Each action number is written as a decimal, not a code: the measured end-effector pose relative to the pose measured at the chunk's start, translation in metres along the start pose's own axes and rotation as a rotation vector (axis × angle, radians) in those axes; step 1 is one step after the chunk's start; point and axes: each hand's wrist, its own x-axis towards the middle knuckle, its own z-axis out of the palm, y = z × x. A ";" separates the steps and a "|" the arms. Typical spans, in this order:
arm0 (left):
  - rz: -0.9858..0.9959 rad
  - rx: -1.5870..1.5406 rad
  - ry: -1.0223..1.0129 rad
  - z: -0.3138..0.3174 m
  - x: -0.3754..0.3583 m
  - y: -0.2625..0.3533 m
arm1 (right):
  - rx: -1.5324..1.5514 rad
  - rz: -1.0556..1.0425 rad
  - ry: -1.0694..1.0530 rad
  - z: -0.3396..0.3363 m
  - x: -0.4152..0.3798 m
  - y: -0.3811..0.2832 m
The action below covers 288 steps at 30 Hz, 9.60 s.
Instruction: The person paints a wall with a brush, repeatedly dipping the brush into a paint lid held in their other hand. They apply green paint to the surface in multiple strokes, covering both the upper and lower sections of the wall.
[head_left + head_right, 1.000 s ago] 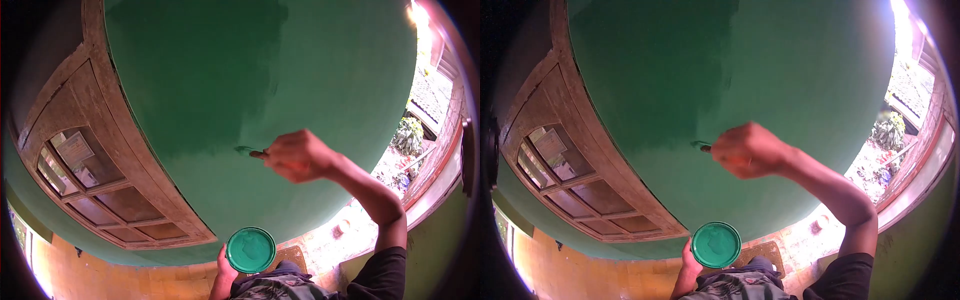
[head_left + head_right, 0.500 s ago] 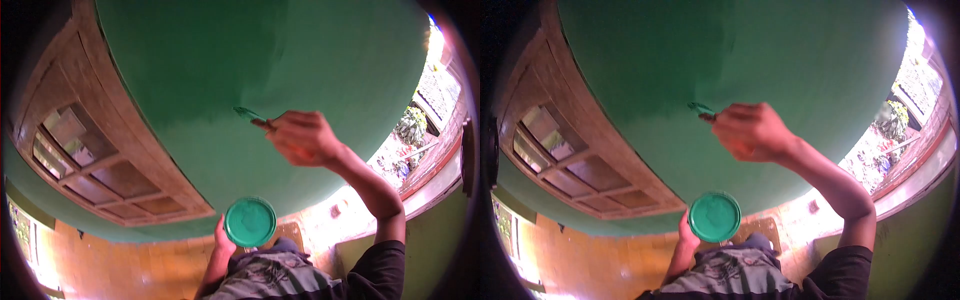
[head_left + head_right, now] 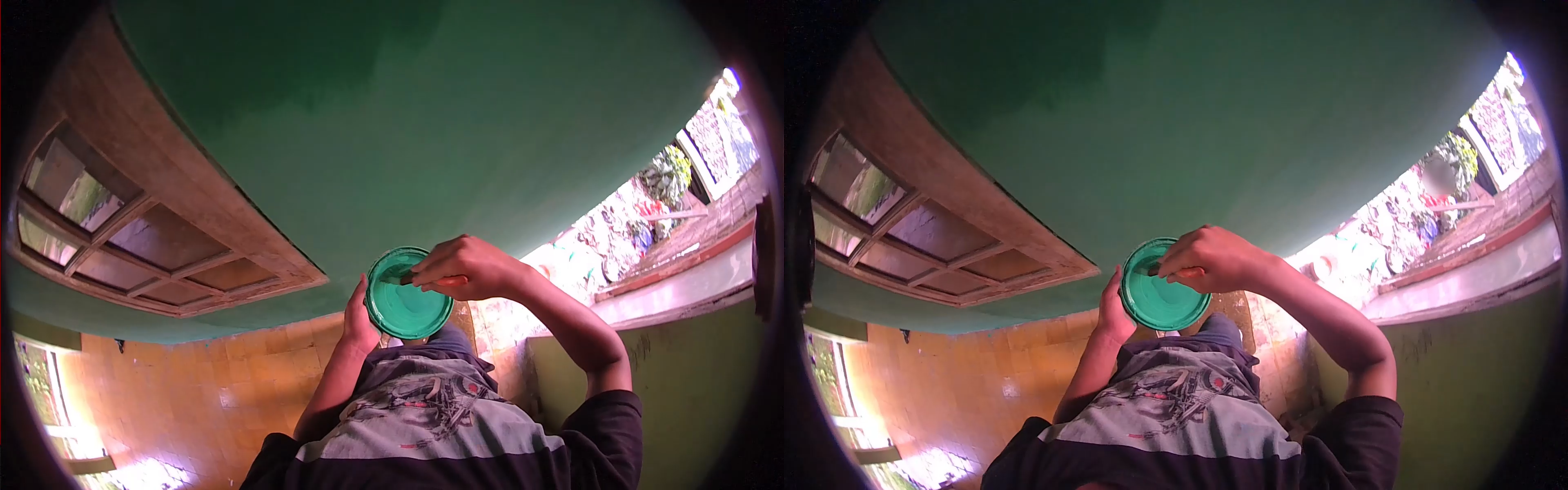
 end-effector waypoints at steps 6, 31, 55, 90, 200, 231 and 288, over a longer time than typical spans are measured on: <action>-0.108 0.069 0.019 0.010 -0.001 0.000 | -0.102 -0.081 -0.057 0.011 -0.015 0.031; 0.000 -0.096 0.069 0.001 0.021 -0.022 | 0.094 0.494 0.688 0.074 -0.089 0.022; -0.034 -0.118 0.138 -0.002 0.048 -0.072 | 0.176 0.493 0.586 0.132 -0.098 0.004; 0.038 -0.067 0.075 -0.057 0.077 -0.078 | -1.094 -0.410 0.684 -0.338 0.056 -0.179; -0.060 0.068 -0.059 -0.027 0.013 -0.030 | -0.800 -0.301 0.763 -0.409 0.042 -0.192; 0.105 -0.004 -0.004 0.015 0.025 -0.102 | -0.791 -0.249 0.631 -0.444 -0.002 -0.183; 0.135 -0.061 0.124 0.046 0.045 -0.162 | -0.687 -0.501 0.811 -0.486 -0.032 -0.129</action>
